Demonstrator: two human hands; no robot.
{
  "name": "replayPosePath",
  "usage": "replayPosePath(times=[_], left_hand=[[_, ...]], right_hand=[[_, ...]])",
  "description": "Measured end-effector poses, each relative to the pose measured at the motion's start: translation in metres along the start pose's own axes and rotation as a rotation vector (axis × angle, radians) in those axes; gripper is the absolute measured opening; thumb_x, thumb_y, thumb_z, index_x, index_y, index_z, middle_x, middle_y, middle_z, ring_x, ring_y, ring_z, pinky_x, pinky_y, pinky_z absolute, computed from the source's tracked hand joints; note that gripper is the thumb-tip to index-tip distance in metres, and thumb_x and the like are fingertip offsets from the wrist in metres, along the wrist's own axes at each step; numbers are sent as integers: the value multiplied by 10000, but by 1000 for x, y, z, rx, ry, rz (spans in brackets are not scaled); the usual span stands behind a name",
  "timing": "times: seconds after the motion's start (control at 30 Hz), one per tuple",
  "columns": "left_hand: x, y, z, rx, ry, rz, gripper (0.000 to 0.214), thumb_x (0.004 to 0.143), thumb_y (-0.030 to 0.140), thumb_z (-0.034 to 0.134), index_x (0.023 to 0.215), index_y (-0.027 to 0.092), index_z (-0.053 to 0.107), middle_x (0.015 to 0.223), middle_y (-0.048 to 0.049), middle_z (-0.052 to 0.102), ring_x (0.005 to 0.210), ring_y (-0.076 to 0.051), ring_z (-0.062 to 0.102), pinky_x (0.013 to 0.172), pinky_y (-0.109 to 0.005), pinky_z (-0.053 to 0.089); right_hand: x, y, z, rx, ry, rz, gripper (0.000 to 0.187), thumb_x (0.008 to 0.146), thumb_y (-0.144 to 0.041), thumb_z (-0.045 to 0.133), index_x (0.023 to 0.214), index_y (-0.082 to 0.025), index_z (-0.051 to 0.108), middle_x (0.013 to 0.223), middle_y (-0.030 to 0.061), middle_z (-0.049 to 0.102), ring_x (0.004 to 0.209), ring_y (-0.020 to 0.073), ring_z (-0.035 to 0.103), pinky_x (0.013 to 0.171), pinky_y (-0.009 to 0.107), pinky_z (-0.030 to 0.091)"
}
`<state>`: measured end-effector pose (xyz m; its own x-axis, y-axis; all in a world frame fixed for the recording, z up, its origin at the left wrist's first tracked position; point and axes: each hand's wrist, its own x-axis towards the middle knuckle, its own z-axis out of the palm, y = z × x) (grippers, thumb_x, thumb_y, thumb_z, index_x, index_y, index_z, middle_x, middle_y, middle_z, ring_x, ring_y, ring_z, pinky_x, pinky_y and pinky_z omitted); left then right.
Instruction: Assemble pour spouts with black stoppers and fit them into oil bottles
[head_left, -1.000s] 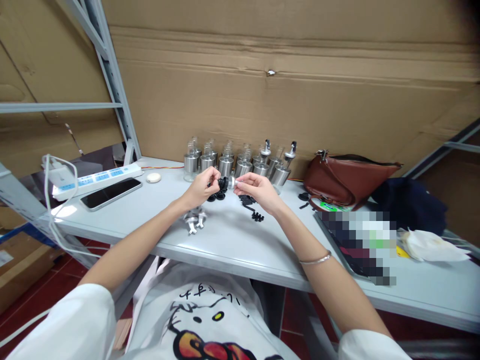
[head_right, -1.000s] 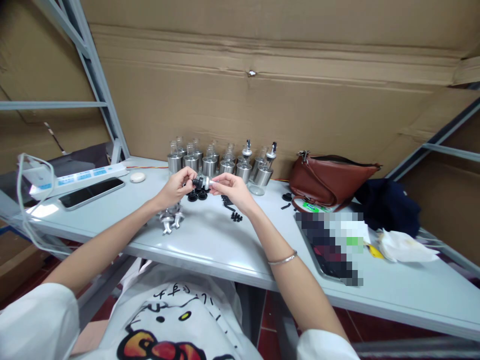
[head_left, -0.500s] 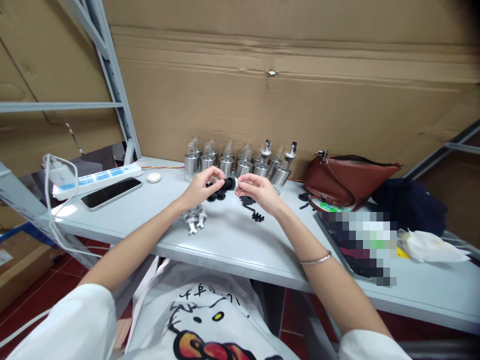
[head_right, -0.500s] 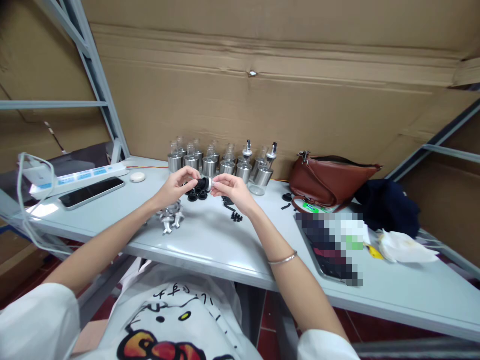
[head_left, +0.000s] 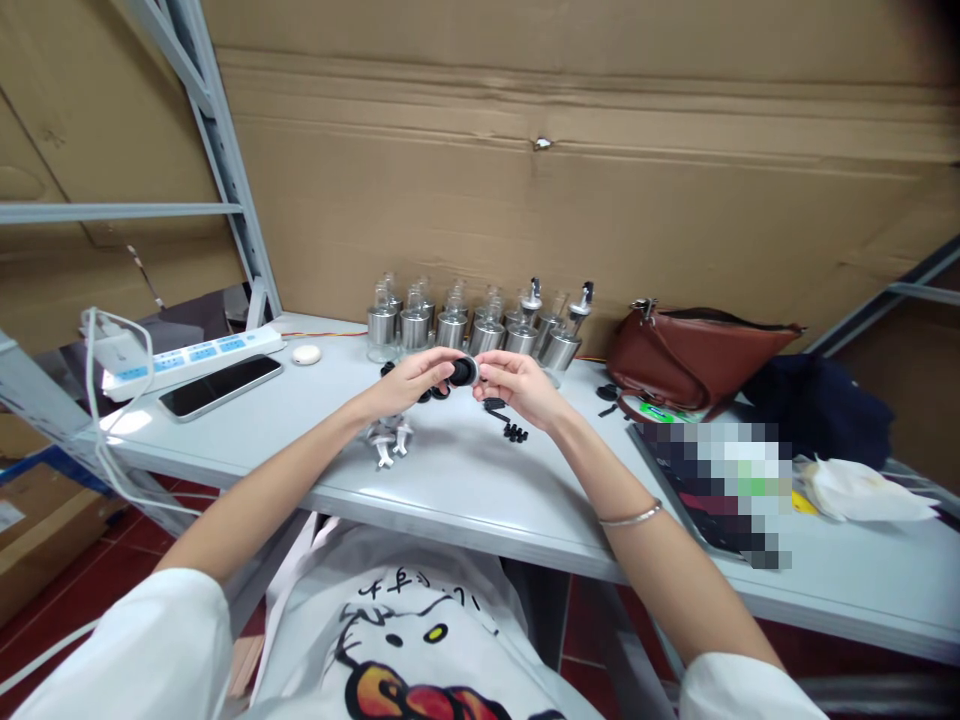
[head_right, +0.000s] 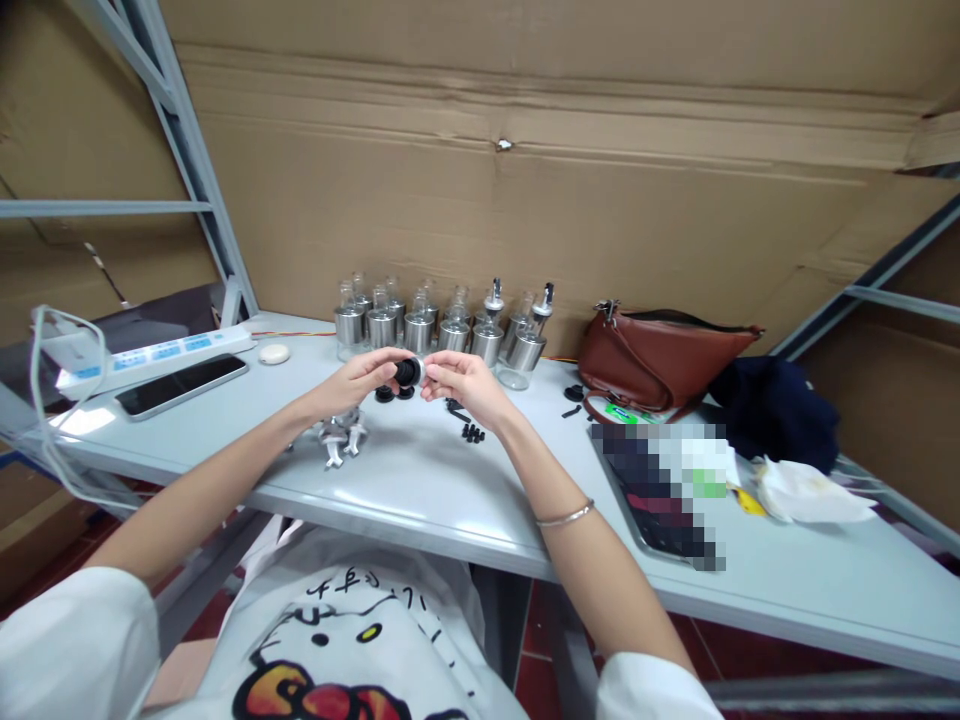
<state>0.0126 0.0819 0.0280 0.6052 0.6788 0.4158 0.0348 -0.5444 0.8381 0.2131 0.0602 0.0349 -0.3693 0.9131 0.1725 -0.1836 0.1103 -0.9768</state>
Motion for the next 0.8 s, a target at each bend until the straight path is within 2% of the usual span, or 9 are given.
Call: replayPosePath(times=[0.37,0.8], left_hand=[[-2,3,5,1,48,16,558,762,665,512,996,158,528,908,-47,598,705,-114,561,661,-249,467],[-3,6,12,20,44,73,508,814,622,477,1043,169,473,970,-68,598,837,-155,570,722,-267,452]], right_hand=[[0,1,2,0,-12,11,349,599,-396,798,793,-155,634,625,9,672,552,116,640,586,254,529],[1,4,3,38,13,1,374,575,-412,809,794,-172,625,644,12,688,559,123,650,601,262,534]])
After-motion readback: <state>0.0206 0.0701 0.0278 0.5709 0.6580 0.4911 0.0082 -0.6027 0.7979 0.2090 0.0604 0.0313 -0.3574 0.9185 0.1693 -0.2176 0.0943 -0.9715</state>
